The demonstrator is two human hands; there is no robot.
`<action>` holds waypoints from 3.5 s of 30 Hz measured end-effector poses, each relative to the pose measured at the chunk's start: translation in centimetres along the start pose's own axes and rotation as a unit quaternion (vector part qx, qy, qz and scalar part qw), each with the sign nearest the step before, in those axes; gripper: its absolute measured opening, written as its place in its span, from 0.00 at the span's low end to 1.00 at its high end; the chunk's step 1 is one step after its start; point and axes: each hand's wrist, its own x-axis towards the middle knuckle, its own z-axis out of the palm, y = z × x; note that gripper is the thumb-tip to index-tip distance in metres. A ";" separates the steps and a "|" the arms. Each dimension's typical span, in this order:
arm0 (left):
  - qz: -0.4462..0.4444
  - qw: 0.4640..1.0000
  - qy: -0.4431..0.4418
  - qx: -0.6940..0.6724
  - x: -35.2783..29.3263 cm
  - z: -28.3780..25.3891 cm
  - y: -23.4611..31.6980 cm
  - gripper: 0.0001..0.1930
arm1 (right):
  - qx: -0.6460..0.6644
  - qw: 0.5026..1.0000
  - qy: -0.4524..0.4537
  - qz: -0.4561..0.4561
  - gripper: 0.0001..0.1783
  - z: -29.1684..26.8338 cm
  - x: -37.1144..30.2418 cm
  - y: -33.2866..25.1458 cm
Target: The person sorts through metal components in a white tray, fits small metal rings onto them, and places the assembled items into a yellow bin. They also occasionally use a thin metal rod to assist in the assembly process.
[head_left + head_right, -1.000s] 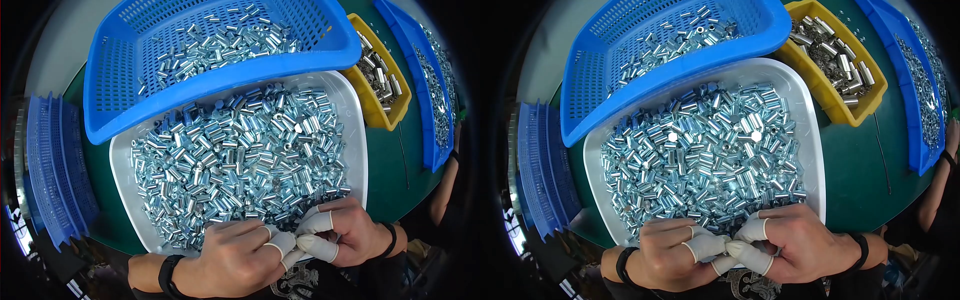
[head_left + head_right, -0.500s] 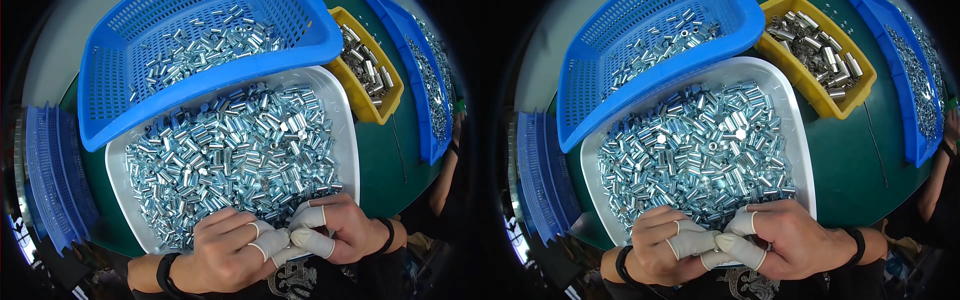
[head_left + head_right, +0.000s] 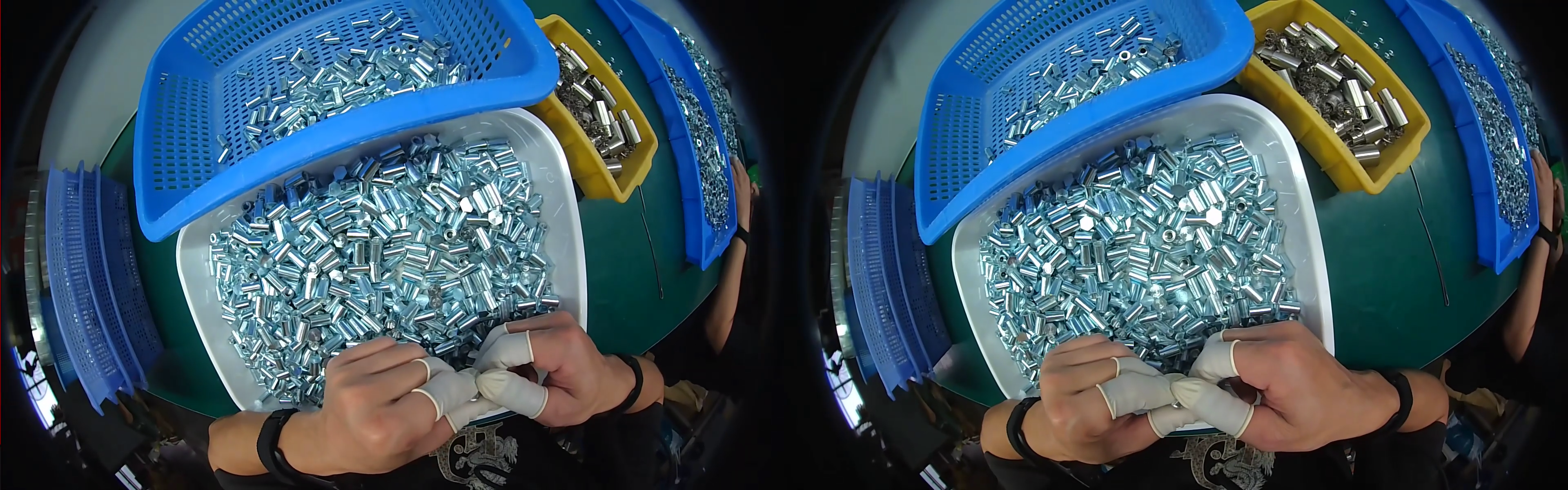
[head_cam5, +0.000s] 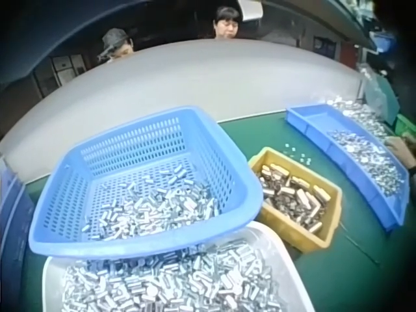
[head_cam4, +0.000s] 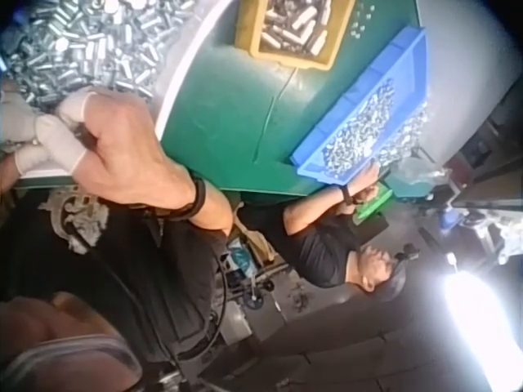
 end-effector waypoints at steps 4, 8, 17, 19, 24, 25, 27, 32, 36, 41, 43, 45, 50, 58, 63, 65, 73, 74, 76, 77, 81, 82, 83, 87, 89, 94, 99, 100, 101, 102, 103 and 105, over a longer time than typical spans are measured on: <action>-0.004 1.000 0.016 -0.014 0.1 0.2 0.0 0.13 | 0.008 1.000 0.001 -0.020 0.07 0.1 0.0 0.5; -0.015 0.999 0.019 -0.038 0.3 0.4 0.1 0.13 | 0.012 0.999 0.018 -0.040 0.08 0.1 -0.1 0.6; -0.013 0.999 0.003 -0.046 0.4 0.0 -0.1 0.13 | 0.013 0.998 0.027 -0.050 0.10 0.1 0.1 0.5; -0.014 0.999 0.005 -0.037 0.5 -0.3 0.3 0.13 | -0.002 0.998 0.026 -0.054 0.10 0.2 0.1 0.3; -0.008 0.999 0.044 -0.023 1.2 -1.0 0.5 0.10 | 0.035 0.998 0.040 -0.030 0.11 0.2 -0.1 0.2; -0.046 0.995 0.091 -0.018 1.4 -1.4 0.6 0.10 | 0.049 0.998 0.036 -0.010 0.12 0.3 0.0 0.2; -0.109 0.976 0.187 -0.013 1.8 -2.4 0.9 0.09 | 0.075 0.996 0.035 0.028 0.13 0.5 0.0 0.1; -0.170 0.938 0.300 0.028 6.2 -6.2 -0.9 0.09 | 0.074 0.997 0.026 0.022 0.13 1.2 0.1 1.1; -0.237 0.918 0.280 0.150 9.8 -8.3 -3.7 0.09 | 0.011 1.000 0.028 0.008 0.14 1.4 0.5 1.6; -0.161 0.928 0.279 0.185 11.7 -8.0 -3.2 0.09 | 0.006 0.991 0.096 -0.089 0.16 2.1 0.7 2.0; -0.116 0.943 0.252 0.183 13.4 -6.9 -2.1 0.09 | -0.045 0.994 0.070 -0.073 0.16 2.1 0.7 1.7; -0.042 0.960 0.215 0.174 15.4 -5.0 0.2 0.09 | -0.051 0.993 0.075 -0.074 0.17 1.7 0.4 1.6; 0.021 0.977 0.085 0.196 21.8 2.1 4.6 0.10 | -0.073 0.987 0.085 -0.112 0.18 2.3 1.5 3.1; 0.024 0.960 -0.029 0.277 29.6 9.4 2.5 0.09 | -0.060 0.981 0.111 -0.146 0.20 2.7 1.8 3.6; -0.013 0.924 -0.073 0.375 31.5 11.4 0.6 0.09 | -0.056 0.996 0.020 -0.071 0.12 1.5 2.2 2.9; -0.017 0.914 -0.076 0.397 31.9 11.8 0.6 0.09 | -0.053 0.996 0.017 -0.070 0.11 1.0 2.0 2.7; -0.031 0.924 -0.060 0.377 31.1 10.8 0.6 0.12 | -0.025 0.995 0.026 -0.091 0.12 2.0 2.3 3.4; -0.024 0.938 -0.038 0.343 30.4 10.2 1.4 0.13 | -0.024 0.996 0.024 -0.084 0.13 1.9 2.0 3.5; -0.019 0.961 0.010 0.277 28.5 8.6 2.2 0.13 | -0.020 0.997 0.009 -0.076 0.14 2.1 2.0 3.9; -0.025 0.961 0.008 0.276 27.6 7.8 2.6 0.13 | -0.040 0.993 0.050 -0.099 0.13 2.1 1.9 4.0; -0.067 0.984 0.064 0.151 21.5 2.3 4.1 0.12 | -0.084 0.982 0.120 -0.118 0.11 2.4 1.5 2.9; -0.070 0.988 0.085 0.109 19.6 1.3 4.4 0.11 | -0.092 0.978 0.119 -0.143 0.11 2.3 1.6 3.4; -0.092 0.985 0.093 0.112 17.9 0.6 4.8 0.11 | -0.099 0.974 0.118 -0.168 0.11 2.3 1.8 4.0; -0.126 0.976 0.074 0.159 11.2 -1.8 5.6 0.11 | -0.097 0.980 0.124 -0.121 0.09 1.7 0.6 1.9; -0.161 0.957 0.012 0.241 7.5 -2.1 4.5 0.11 | -0.100 0.979 0.131 -0.116 0.09 1.5 0.8 2.2; -0.131 0.962 -0.111 0.214 1.4 -3.4 1.9 0.14 | -0.157 0.974 0.120 -0.109 0.10 2.0 0.7 1.6; -0.027 0.968 -0.082 0.234 0.2 -2.4 1.0 0.15 | -0.169 0.973 0.134 -0.077 0.11 2.2 0.5 1.8; -0.018 0.968 -0.090 0.235 0.3 -2.3 1.0 0.14 | -0.165 0.974 0.139 -0.074 0.11 2.2 0.5 1.9; -0.009 0.967 -0.098 0.237 0.4 -2.2 1.1 0.14 | -0.170 0.973 0.139 -0.073 0.11 2.2 0.5 1.9; -0.001 0.965 -0.107 0.238 0.6 -2.1 1.1 0.13 | -0.176 0.972 0.134 -0.074 0.11 2.2 0.5 2.0; 0.001 0.966 -0.104 0.236 0.8 -1.9 0.9 0.13 | -0.182 0.972 0.128 -0.074 0.11 2.2 0.5 2.0; 0.003 0.963 -0.132 0.235 1.3 -1.7 0.6 0.12 | -0.187 0.972 0.121 -0.073 0.11 2.1 0.5 1.7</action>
